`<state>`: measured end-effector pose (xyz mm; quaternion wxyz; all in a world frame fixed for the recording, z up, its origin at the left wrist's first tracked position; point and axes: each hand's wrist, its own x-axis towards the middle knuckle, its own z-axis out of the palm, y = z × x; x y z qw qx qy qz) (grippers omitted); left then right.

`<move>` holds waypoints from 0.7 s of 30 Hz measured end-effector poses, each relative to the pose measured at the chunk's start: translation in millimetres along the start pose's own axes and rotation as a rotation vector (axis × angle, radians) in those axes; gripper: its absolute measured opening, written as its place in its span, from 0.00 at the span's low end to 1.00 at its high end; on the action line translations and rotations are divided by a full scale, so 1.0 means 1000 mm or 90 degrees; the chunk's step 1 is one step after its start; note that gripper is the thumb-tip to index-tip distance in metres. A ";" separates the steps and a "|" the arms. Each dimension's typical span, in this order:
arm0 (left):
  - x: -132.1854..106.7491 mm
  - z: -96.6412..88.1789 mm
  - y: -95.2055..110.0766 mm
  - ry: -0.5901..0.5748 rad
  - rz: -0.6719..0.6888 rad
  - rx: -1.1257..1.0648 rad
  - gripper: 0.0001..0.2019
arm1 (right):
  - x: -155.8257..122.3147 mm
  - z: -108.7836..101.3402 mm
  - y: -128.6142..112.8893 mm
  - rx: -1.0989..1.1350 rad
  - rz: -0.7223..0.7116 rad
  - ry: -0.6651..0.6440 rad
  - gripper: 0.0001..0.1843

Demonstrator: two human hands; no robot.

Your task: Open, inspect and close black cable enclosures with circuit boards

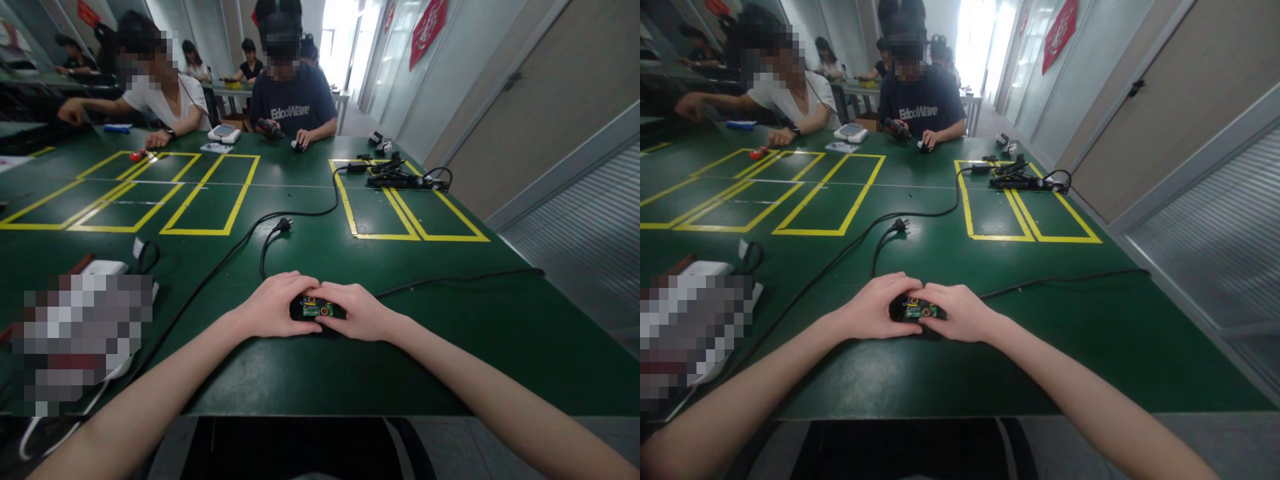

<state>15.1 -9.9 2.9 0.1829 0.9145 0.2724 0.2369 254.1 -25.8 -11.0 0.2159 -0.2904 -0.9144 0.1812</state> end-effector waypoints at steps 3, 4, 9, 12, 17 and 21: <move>0.000 0.000 -0.001 -0.014 -0.012 0.023 0.32 | -0.003 0.000 0.001 0.017 0.015 0.048 0.21; 0.000 0.000 -0.001 -0.012 -0.016 0.028 0.34 | -0.003 0.000 0.001 0.021 0.025 0.059 0.21; 0.001 0.001 -0.001 -0.008 -0.027 0.030 0.36 | -0.001 0.000 0.003 0.012 0.052 0.090 0.16; 0.000 0.003 -0.002 -0.023 -0.025 0.030 0.37 | 0.001 0.000 0.003 -0.006 0.027 0.103 0.11; -0.001 0.005 -0.005 -0.024 -0.029 0.027 0.36 | 0.003 -0.006 0.005 -0.118 -0.031 0.093 0.17; 0.000 -0.001 -0.005 0.014 -0.029 0.031 0.24 | 0.003 -0.011 0.007 -0.158 -0.036 0.084 0.25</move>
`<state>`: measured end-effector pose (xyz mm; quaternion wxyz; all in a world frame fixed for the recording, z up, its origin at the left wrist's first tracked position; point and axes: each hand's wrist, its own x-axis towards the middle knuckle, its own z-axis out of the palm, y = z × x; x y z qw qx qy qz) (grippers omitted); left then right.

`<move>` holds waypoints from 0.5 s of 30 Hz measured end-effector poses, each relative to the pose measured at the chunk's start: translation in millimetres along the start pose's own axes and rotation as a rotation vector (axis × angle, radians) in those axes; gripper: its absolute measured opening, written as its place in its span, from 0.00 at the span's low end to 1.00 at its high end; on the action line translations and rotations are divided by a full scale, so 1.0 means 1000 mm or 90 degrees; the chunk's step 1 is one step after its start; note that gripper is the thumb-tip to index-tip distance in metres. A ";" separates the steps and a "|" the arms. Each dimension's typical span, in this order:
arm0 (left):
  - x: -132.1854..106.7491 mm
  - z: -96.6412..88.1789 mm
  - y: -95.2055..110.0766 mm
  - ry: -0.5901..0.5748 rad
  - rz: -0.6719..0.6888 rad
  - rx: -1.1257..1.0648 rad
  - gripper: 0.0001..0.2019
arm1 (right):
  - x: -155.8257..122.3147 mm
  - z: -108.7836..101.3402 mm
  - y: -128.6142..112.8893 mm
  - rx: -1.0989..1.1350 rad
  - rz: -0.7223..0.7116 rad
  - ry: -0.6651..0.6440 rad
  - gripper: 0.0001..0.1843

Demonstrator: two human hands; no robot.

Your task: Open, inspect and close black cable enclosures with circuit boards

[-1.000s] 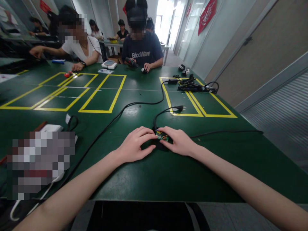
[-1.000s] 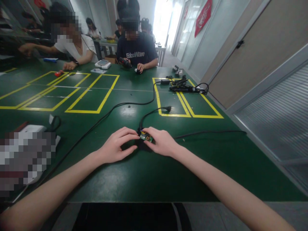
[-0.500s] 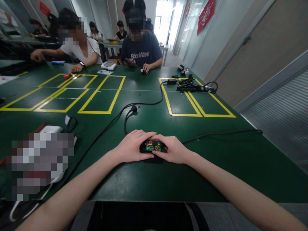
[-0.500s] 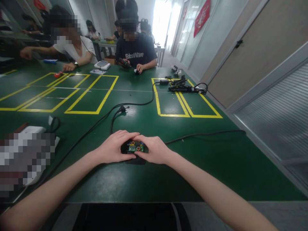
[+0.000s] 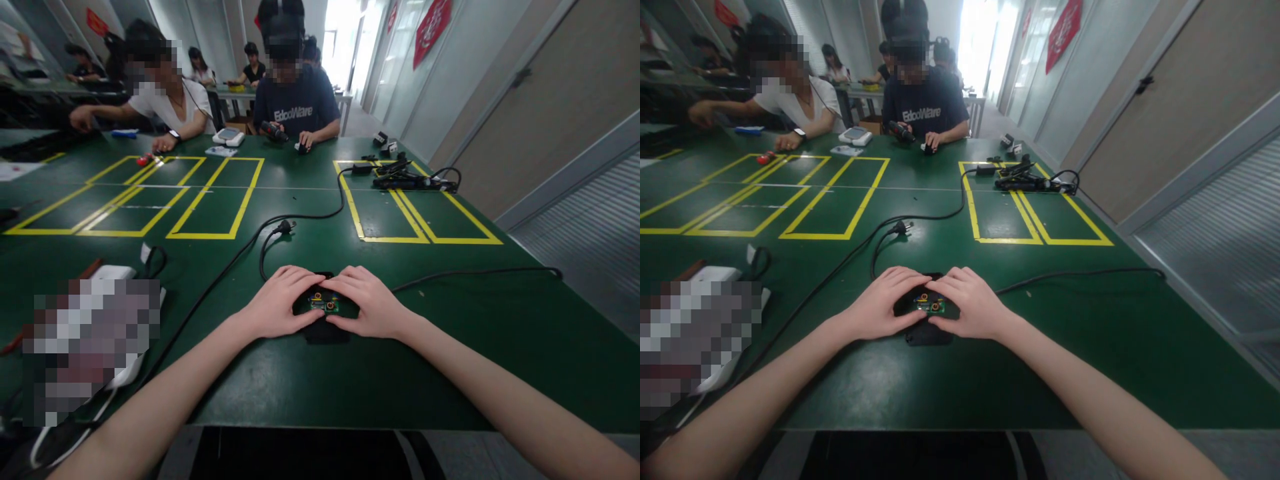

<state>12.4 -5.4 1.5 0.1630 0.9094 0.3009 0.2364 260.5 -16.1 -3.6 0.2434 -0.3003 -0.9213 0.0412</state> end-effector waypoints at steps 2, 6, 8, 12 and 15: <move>0.000 -0.004 -0.001 0.021 -0.001 0.005 0.17 | 0.000 -0.001 0.001 0.011 0.000 0.006 0.26; -0.002 -0.006 -0.006 0.027 -0.019 0.013 0.11 | -0.001 -0.002 0.002 0.030 0.004 0.006 0.24; -0.003 -0.004 -0.008 0.012 -0.042 -0.006 0.09 | 0.000 -0.002 0.001 0.030 0.007 0.002 0.22; -0.004 -0.004 -0.010 0.004 -0.051 -0.027 0.07 | 0.001 0.002 -0.001 0.030 0.021 0.010 0.21; -0.003 -0.005 -0.012 0.016 -0.059 -0.037 0.07 | 0.001 0.007 -0.005 0.019 0.050 0.029 0.18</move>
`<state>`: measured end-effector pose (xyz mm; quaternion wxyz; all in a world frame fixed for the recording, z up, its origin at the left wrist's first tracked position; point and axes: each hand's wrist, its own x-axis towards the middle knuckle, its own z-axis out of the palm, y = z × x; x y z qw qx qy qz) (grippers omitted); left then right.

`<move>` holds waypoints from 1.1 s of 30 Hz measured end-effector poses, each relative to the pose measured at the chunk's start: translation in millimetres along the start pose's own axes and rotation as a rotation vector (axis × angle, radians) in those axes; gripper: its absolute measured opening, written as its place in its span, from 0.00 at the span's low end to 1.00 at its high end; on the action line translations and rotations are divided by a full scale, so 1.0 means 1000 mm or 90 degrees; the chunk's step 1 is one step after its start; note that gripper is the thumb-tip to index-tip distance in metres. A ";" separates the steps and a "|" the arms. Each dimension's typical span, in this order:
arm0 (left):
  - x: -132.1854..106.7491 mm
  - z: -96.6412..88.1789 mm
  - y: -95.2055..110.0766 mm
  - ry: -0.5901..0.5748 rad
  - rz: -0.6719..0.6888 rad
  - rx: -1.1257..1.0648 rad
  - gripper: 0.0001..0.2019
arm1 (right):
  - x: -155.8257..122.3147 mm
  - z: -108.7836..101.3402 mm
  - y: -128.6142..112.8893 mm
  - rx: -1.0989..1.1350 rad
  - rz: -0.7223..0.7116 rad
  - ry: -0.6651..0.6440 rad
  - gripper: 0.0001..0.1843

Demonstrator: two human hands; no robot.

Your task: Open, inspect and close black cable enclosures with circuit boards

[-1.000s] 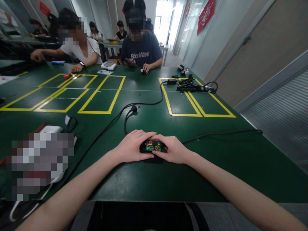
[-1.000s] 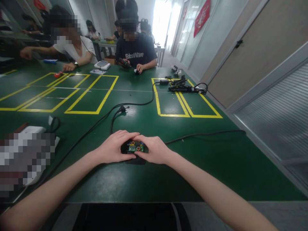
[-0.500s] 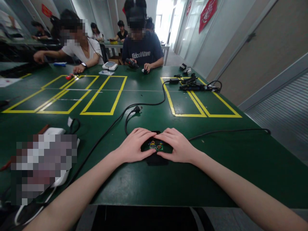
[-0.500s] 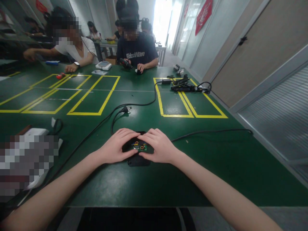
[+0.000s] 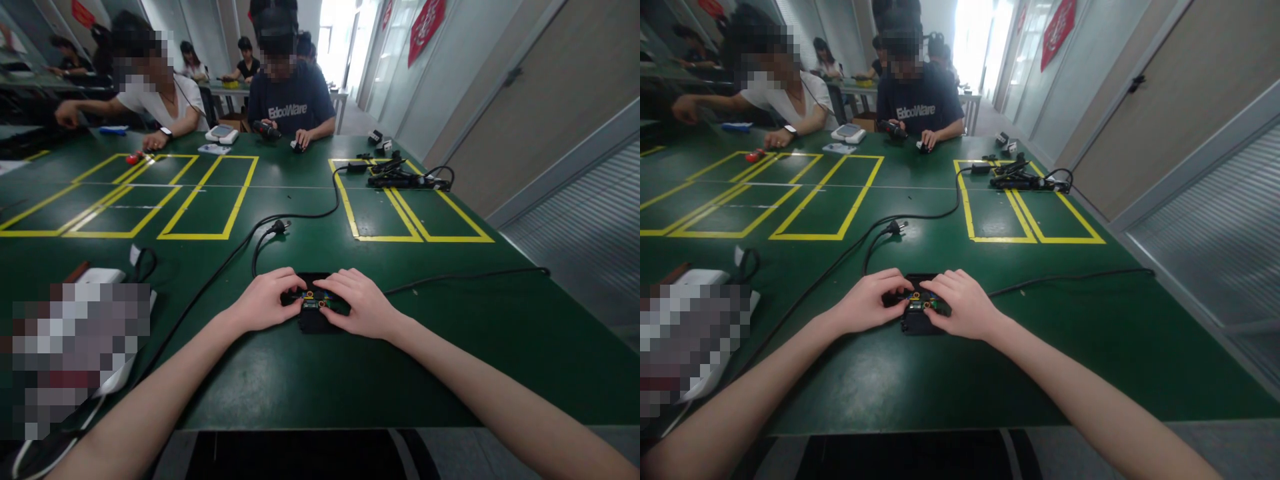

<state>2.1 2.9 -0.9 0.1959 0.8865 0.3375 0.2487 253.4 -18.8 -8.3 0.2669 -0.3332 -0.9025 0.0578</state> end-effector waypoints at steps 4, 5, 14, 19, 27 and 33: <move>0.001 -0.002 -0.004 -0.001 -0.010 -0.013 0.08 | 0.001 0.005 -0.004 -0.016 0.033 0.007 0.16; 0.001 -0.002 -0.004 -0.003 -0.011 -0.013 0.09 | 0.002 0.006 -0.004 -0.019 0.037 0.008 0.16; 0.002 -0.005 -0.004 -0.007 -0.012 0.001 0.09 | 0.003 0.008 0.001 -0.020 0.045 0.017 0.17; 0.002 -0.004 -0.006 0.006 -0.020 0.020 0.10 | 0.005 0.008 0.002 -0.022 0.046 0.019 0.17; 0.005 -0.002 -0.006 0.040 -0.059 -0.013 0.09 | 0.008 0.008 0.004 -0.008 0.055 0.010 0.22; 0.005 0.000 -0.007 0.051 -0.052 -0.011 0.10 | 0.006 0.003 0.006 0.026 0.077 0.052 0.19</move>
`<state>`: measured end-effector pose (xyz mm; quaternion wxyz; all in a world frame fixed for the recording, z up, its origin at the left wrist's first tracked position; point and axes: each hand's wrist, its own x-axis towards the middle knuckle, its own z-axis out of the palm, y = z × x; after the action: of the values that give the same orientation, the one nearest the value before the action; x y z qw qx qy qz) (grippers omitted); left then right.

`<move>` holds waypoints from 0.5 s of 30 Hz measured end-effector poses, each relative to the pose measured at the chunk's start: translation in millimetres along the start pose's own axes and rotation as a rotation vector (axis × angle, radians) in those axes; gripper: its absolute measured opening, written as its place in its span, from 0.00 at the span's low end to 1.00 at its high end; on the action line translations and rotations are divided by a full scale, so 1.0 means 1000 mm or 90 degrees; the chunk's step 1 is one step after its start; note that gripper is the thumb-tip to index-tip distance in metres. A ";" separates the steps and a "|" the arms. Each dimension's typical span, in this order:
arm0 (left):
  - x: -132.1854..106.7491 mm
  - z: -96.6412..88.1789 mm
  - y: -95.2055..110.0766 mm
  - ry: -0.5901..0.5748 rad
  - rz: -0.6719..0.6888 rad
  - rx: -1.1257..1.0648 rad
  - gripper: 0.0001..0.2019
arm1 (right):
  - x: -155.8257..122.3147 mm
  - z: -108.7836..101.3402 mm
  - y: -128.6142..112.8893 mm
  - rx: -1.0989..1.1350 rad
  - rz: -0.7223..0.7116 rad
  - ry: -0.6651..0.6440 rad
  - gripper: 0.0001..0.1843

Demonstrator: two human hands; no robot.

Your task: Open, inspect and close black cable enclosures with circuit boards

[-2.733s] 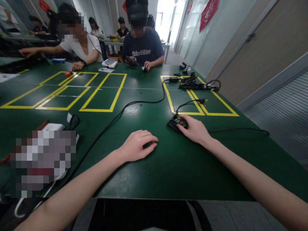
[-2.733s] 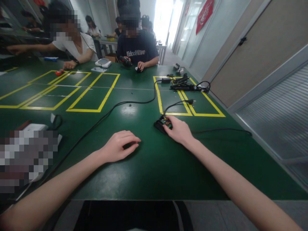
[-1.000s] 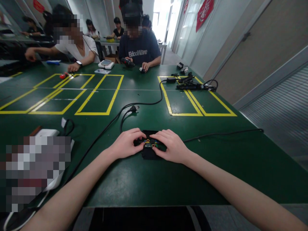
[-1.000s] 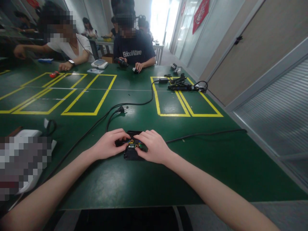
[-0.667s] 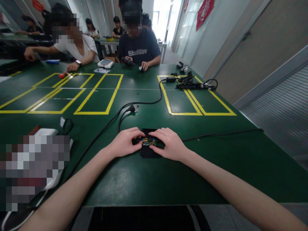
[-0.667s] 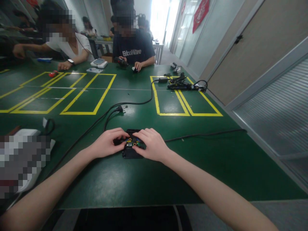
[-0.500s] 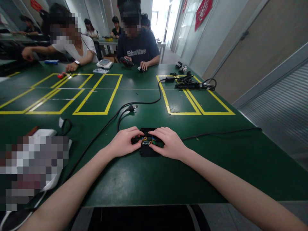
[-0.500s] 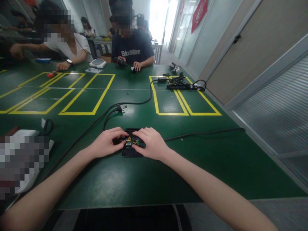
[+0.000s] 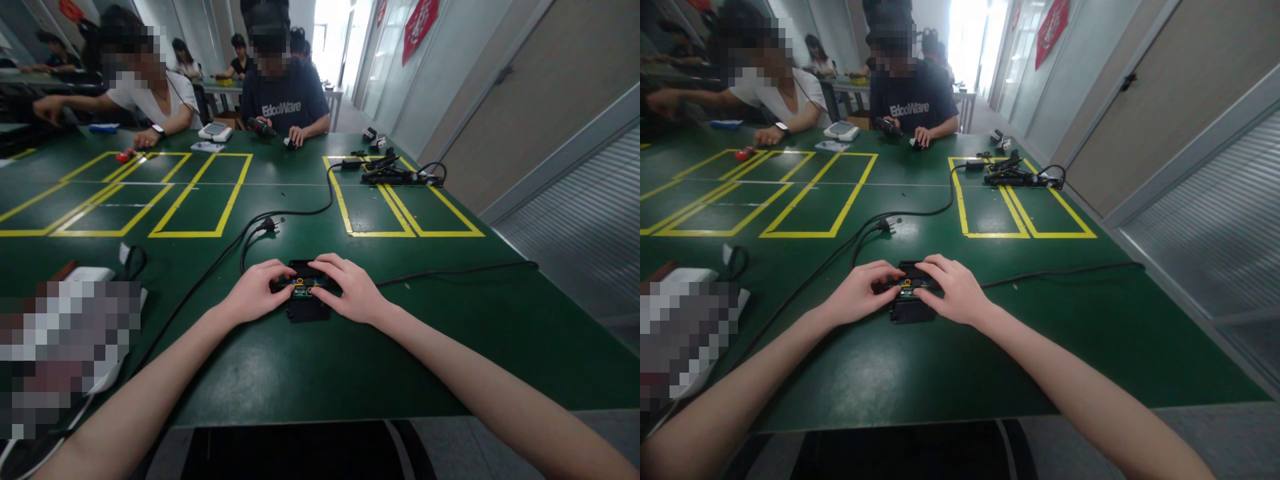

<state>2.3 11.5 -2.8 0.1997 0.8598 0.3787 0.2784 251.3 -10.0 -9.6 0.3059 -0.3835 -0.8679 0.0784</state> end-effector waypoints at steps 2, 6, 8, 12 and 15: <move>0.000 0.001 0.000 0.010 -0.003 0.000 0.10 | -0.001 -0.007 0.005 -0.002 0.018 0.000 0.16; -0.001 0.001 0.002 0.031 -0.028 -0.038 0.06 | -0.004 -0.020 0.021 -0.033 -0.009 -0.060 0.06; -0.001 0.001 0.003 0.037 -0.027 -0.043 0.05 | -0.005 -0.023 0.028 -0.048 -0.041 -0.100 0.03; 0.000 -0.002 0.005 0.043 -0.006 -0.031 0.07 | -0.004 -0.022 0.031 -0.066 -0.040 -0.104 0.07; 0.001 -0.005 0.007 0.044 0.002 -0.042 0.07 | -0.005 -0.021 0.028 -0.045 -0.004 -0.100 0.06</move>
<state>3.5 8.0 4.8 0.2144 0.8432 0.3745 0.3207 283.6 3.7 -5.2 0.2234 -0.3843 -0.8925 0.0767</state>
